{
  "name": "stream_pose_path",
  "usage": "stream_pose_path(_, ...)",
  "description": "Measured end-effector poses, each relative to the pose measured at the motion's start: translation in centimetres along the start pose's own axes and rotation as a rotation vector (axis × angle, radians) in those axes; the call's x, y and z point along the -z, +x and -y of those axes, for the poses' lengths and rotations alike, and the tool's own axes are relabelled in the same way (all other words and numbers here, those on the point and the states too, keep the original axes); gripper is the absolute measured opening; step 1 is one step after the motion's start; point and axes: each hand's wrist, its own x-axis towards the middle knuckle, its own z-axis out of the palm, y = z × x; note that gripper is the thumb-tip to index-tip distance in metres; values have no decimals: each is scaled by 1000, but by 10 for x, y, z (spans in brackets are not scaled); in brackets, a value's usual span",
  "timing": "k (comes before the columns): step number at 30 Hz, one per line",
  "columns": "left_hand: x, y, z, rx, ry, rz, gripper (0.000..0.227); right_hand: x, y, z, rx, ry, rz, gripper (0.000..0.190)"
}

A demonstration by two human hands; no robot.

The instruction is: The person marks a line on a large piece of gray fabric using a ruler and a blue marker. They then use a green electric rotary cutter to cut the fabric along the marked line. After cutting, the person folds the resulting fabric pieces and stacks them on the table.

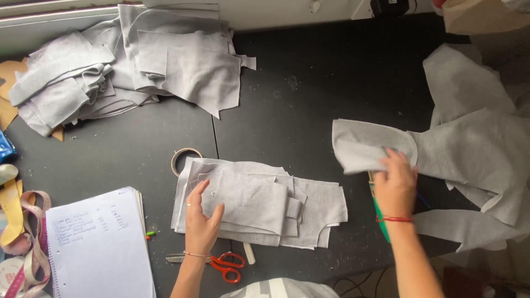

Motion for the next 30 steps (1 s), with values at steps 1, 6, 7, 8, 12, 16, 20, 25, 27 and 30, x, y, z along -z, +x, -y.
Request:
stream_pose_path(1,2,-2,-3,9,5,7,50,15,7,3,-6,0,11,22)
stream_pose_path(6,3,-17,-34,-193,-113,179,32,90,36,53,153,138,-100,14)
stream_pose_path(7,1,-20,-46,-191,-114,169,32,97,40,66,161,144,-100,14)
stream_pose_path(8,-1,-23,-58,-285,-162,246,47,105,43,79,241,259,31,18)
stream_pose_path(12,-7,-29,-70,-533,-208,318,96,120,39,119,226,700,627,28)
stream_pose_path(16,4,-31,-54,-471,-169,549,106,114,58,149,423,810,813,16)
stream_pose_path(20,4,-31,-27,-239,-312,454,43,81,69,164,487,751,828,18)
stream_pose_path(25,8,-5,19,-60,-125,56,40,25,40,197,552,607,425,15)
stream_pose_path(27,17,2,40,-167,31,-228,36,0,5,213,666,693,547,44)
stream_pose_path(30,31,6,70,-97,126,-380,32,2,-35,210,542,530,1071,29)
